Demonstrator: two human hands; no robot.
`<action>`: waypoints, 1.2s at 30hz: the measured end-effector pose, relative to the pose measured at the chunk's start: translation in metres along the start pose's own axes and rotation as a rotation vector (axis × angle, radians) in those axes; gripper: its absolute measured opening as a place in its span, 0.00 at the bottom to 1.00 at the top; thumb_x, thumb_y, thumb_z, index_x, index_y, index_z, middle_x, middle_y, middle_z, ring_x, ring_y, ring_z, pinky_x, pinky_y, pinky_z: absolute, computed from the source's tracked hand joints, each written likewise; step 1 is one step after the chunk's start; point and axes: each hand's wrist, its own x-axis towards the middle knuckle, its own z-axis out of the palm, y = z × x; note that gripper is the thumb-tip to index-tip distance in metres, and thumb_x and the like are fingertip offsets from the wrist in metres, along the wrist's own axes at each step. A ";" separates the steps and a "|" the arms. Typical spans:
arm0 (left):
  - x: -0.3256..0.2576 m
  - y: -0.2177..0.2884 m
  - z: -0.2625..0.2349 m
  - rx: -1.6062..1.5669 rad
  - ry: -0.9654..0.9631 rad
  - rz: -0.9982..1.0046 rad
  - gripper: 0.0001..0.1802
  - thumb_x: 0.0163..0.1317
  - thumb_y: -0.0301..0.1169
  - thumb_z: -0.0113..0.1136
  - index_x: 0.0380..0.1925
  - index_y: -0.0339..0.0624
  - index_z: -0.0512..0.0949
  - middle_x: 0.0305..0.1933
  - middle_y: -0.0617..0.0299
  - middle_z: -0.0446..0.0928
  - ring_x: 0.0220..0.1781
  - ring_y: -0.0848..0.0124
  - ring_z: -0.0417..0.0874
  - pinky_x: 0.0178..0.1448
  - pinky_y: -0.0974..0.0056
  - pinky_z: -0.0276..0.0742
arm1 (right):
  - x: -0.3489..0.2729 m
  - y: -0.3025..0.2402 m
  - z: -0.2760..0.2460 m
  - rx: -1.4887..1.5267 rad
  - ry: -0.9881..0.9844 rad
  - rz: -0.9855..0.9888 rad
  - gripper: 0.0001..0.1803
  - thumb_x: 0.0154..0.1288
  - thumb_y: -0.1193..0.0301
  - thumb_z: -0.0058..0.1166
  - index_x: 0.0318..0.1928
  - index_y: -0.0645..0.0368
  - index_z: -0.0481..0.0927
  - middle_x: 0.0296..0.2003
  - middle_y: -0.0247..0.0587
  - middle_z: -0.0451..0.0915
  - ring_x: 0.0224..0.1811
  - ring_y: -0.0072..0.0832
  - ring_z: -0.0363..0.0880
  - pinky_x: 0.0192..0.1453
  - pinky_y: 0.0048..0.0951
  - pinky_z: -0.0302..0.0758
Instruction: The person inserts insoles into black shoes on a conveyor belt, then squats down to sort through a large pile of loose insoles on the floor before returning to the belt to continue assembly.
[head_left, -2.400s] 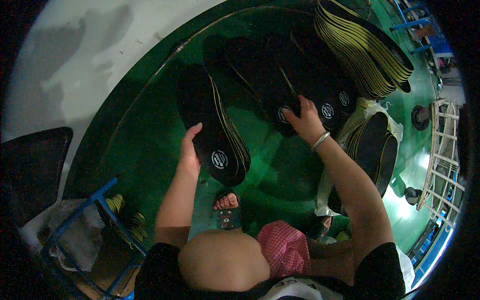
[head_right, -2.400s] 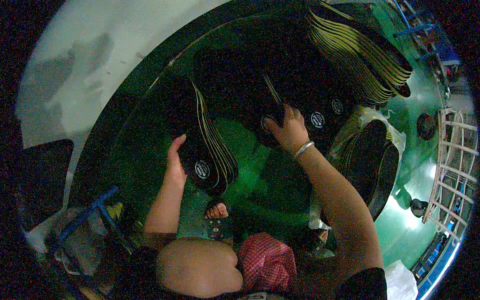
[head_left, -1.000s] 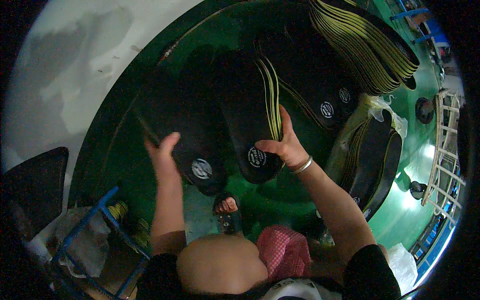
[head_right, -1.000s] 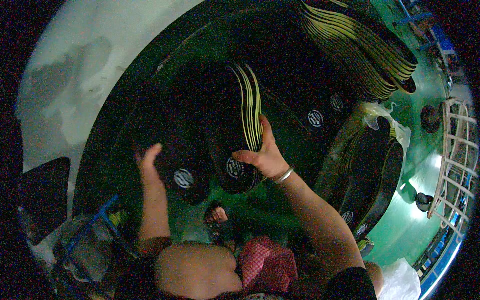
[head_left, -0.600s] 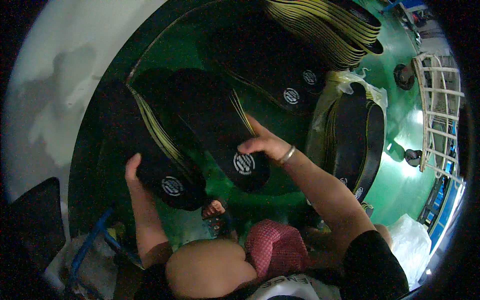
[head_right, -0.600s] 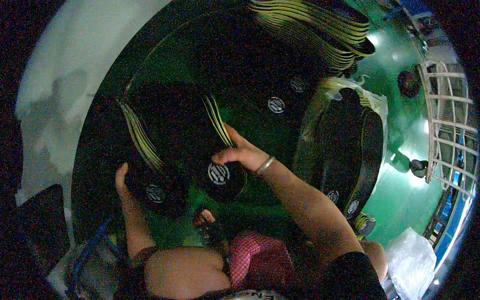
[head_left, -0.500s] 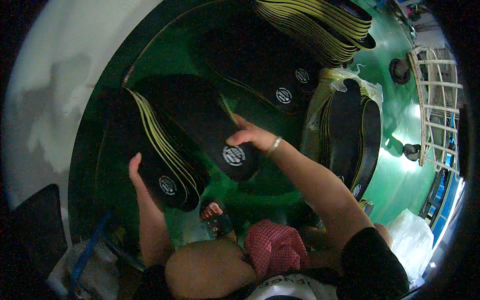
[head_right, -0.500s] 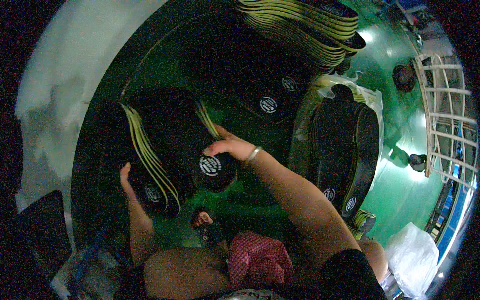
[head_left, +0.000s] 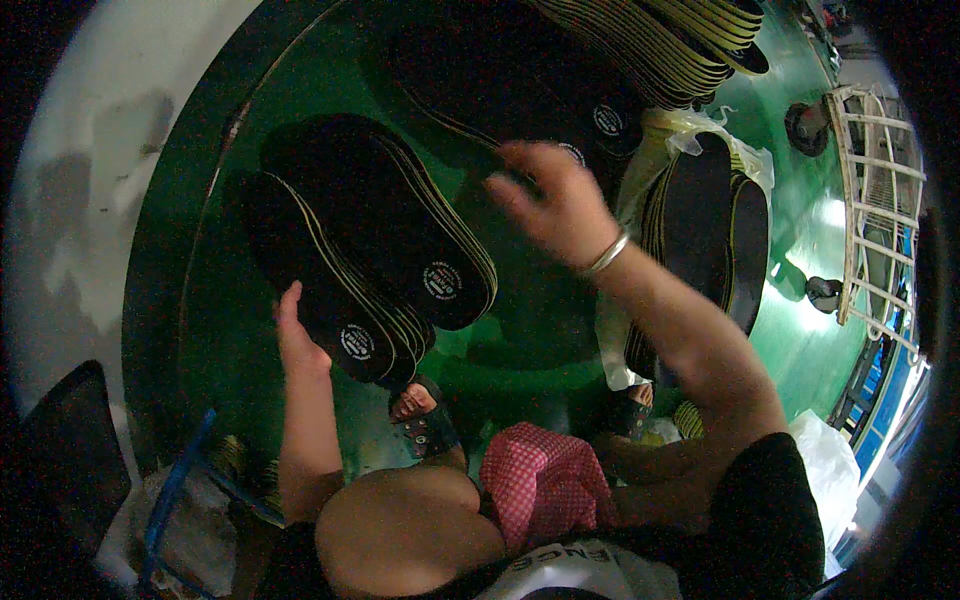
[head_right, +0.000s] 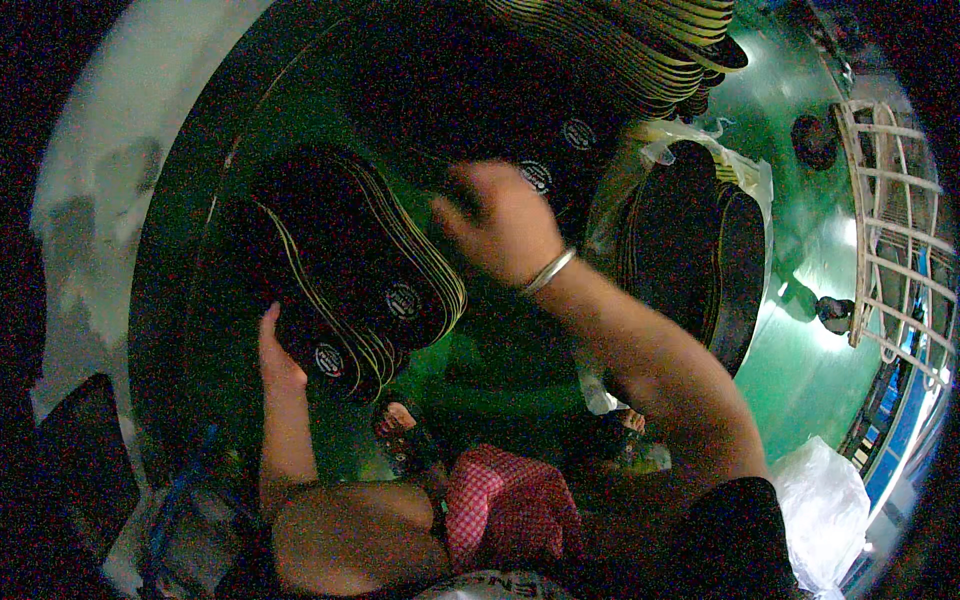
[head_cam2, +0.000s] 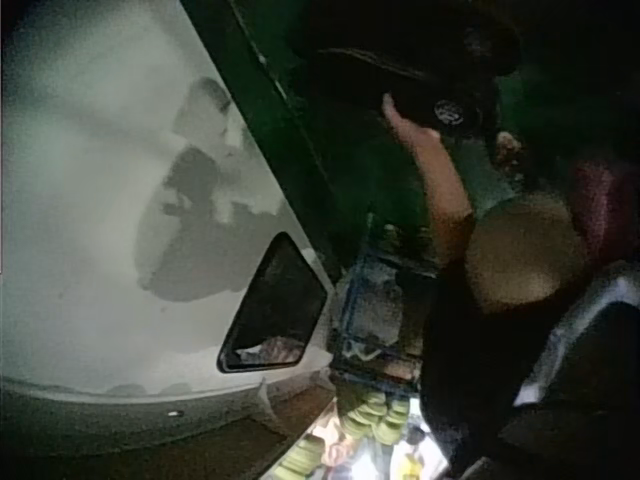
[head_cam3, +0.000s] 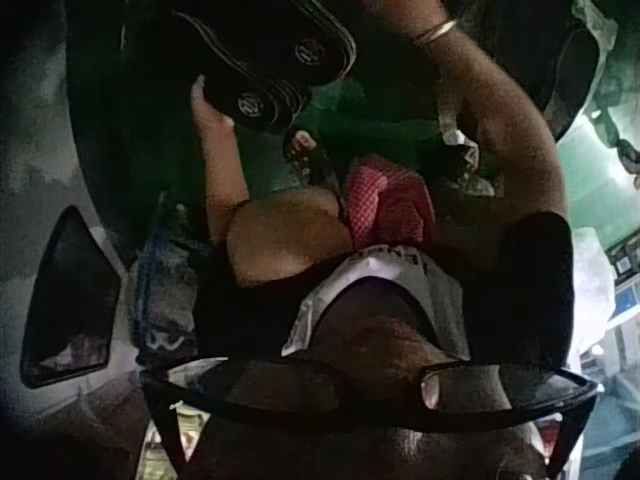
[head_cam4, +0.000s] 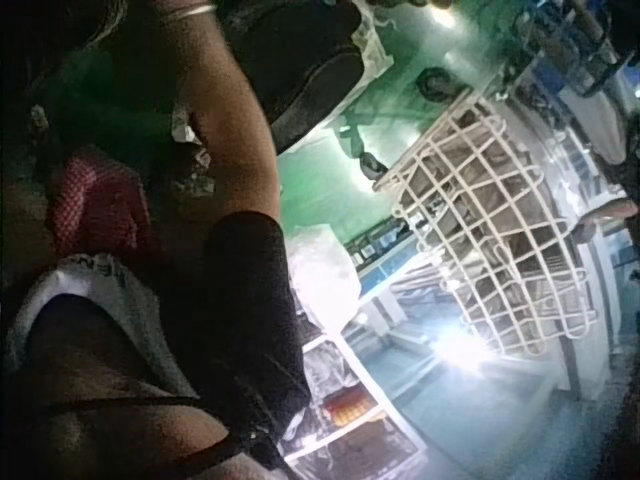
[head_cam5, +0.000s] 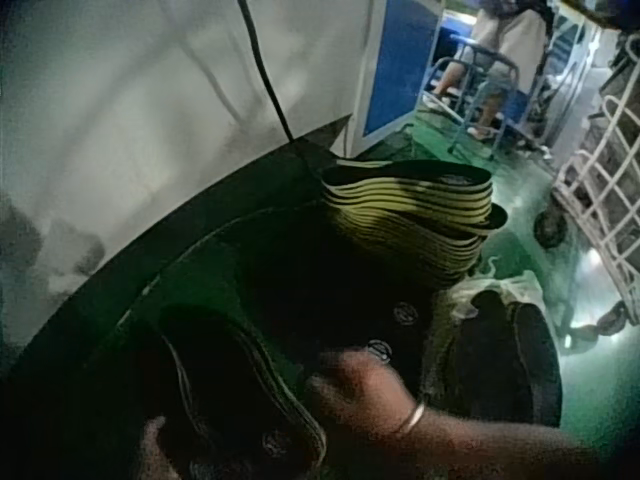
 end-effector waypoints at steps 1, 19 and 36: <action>-0.002 0.002 0.001 0.251 0.182 0.332 0.29 0.52 0.36 0.54 0.53 0.40 0.61 0.56 0.52 0.62 0.57 0.58 0.63 0.59 0.56 0.59 | 0.009 0.007 -0.014 -0.002 0.014 0.068 0.20 0.51 0.61 0.53 0.41 0.62 0.73 0.38 0.52 0.73 0.42 0.45 0.71 0.46 0.38 0.69; 0.018 -0.094 0.262 0.526 -0.065 -0.292 0.31 0.49 0.42 0.58 0.52 0.39 0.63 0.60 0.51 0.57 0.57 0.58 0.61 0.58 0.51 0.59 | 0.065 0.104 -0.076 -0.475 -0.280 0.419 0.40 0.51 0.52 0.50 0.58 0.66 0.55 0.57 0.55 0.58 0.60 0.45 0.56 0.62 0.35 0.54; 0.040 -0.086 0.248 -0.002 -0.389 -0.322 0.11 0.50 0.35 0.50 0.32 0.42 0.74 0.40 0.57 0.74 0.42 0.60 0.73 0.50 0.54 0.69 | 0.078 0.146 -0.058 -0.009 -0.408 0.628 0.37 0.34 0.56 0.65 0.48 0.59 0.72 0.52 0.42 0.67 0.56 0.35 0.61 0.60 0.34 0.57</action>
